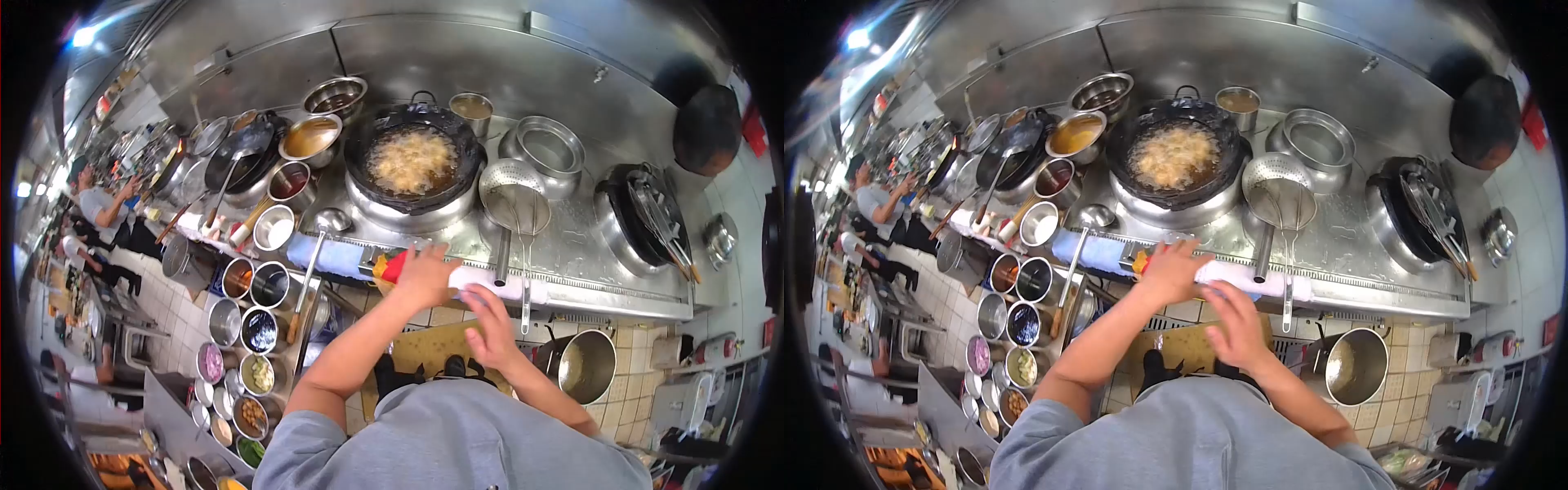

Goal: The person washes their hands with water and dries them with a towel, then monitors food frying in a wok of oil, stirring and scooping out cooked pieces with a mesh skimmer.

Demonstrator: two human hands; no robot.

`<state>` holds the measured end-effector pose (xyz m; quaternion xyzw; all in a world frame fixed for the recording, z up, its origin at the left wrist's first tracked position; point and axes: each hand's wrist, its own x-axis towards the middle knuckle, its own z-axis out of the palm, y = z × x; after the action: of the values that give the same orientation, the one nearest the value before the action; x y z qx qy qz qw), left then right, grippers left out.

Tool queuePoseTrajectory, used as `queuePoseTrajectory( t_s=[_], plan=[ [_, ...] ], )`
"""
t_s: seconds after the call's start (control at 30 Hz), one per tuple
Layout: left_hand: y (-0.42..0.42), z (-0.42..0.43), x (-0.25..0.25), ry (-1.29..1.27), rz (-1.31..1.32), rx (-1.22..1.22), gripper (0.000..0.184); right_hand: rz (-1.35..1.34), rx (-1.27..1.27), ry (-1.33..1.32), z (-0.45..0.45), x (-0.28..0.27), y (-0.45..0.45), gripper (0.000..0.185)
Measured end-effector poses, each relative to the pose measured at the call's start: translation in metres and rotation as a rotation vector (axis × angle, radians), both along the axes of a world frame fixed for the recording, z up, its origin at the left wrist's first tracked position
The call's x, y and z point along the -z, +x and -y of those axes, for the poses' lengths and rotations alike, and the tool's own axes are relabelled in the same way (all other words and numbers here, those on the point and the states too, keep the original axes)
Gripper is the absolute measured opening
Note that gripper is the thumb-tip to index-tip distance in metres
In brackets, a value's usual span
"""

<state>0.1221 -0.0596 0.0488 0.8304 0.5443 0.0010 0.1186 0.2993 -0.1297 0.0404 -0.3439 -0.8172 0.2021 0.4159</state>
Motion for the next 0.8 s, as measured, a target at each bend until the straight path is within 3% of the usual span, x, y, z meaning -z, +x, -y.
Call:
queuePoseTrajectory(
  t_s=[0.03, 0.1, 0.13, 0.17, 0.27, 0.33, 0.37, 0.4, 0.43, 0.47, 0.5, 0.53, 0.6, 0.67, 0.73, 0.8],
  plan=[
    [0.004, 0.006, 0.03, 0.344, 0.055, 0.137, 0.056, -0.006, -0.03, 0.0, -0.007, -0.019, -0.015, 0.044],
    [0.025, 0.018, 0.129, 0.345, 0.696, 0.243, 0.055, 0.338, -0.266, 0.246, -0.015, -0.046, -0.047, 0.045],
    [0.028, 0.025, 0.141, 0.181, 0.979, 0.204, 0.054, 0.323, -0.318, 0.272, -0.02, -0.042, -0.051, 0.045],
    [0.032, 0.034, 0.152, 0.032, 1.273, 0.164, 0.054, 0.382, -0.479, 0.039, -0.031, -0.029, -0.054, 0.044],
    [0.031, 0.08, 0.077, -0.004, -0.081, 0.007, 0.053, 0.389, -0.704, -0.522, -0.072, 0.04, -0.064, 0.043],
    [0.032, 0.1, 0.044, -0.398, -0.01, -0.017, 0.049, 0.709, -0.504, -0.662, -0.089, 0.122, -0.058, 0.048],
    [0.023, 0.109, 0.058, -0.342, 0.135, -0.004, 0.048, 0.731, -0.559, -0.693, -0.09, 0.157, -0.047, 0.05],
    [0.013, 0.12, 0.085, -0.284, 0.279, 0.011, 0.047, 0.754, -0.616, -0.727, -0.084, 0.199, -0.031, 0.052],
    [0.001, 0.126, 0.116, -0.339, 0.412, -0.074, 0.048, 0.569, -0.582, -0.801, -0.071, 0.257, -0.011, 0.046],
    [-0.012, 0.134, 0.152, -0.395, 0.547, -0.156, 0.048, 0.536, -0.293, -1.327, -0.038, 0.22, 0.006, 0.048],
    [-0.027, 0.148, 0.184, -0.421, 0.482, -0.298, 0.047, 0.385, -0.374, -1.219, -0.024, 0.274, 0.035, 0.048],
    [-0.044, 0.165, 0.217, -0.446, 0.416, -0.439, 0.045, 0.422, -0.179, -1.33, -0.007, 0.316, 0.064, 0.044],
    [-0.081, 0.206, 0.294, -0.638, 0.283, -0.541, 0.04, 0.541, 0.045, -1.452, 0.021, 0.332, 0.103, 0.042],
    [-0.115, 0.278, 0.371, -0.672, 0.358, -0.639, 0.035, 0.565, 0.178, -1.511, 0.039, 0.332, 0.122, 0.04],
    [-0.152, 0.322, 0.395, -0.689, 0.44, -0.763, 0.035, 0.538, 0.234, -1.517, 0.05, 0.325, 0.113, 0.037],
    [-0.172, 0.369, 0.406, -0.745, 0.133, -0.621, 0.035, 0.508, 0.224, -1.483, 0.054, 0.32, 0.093, 0.035]
  ],
)
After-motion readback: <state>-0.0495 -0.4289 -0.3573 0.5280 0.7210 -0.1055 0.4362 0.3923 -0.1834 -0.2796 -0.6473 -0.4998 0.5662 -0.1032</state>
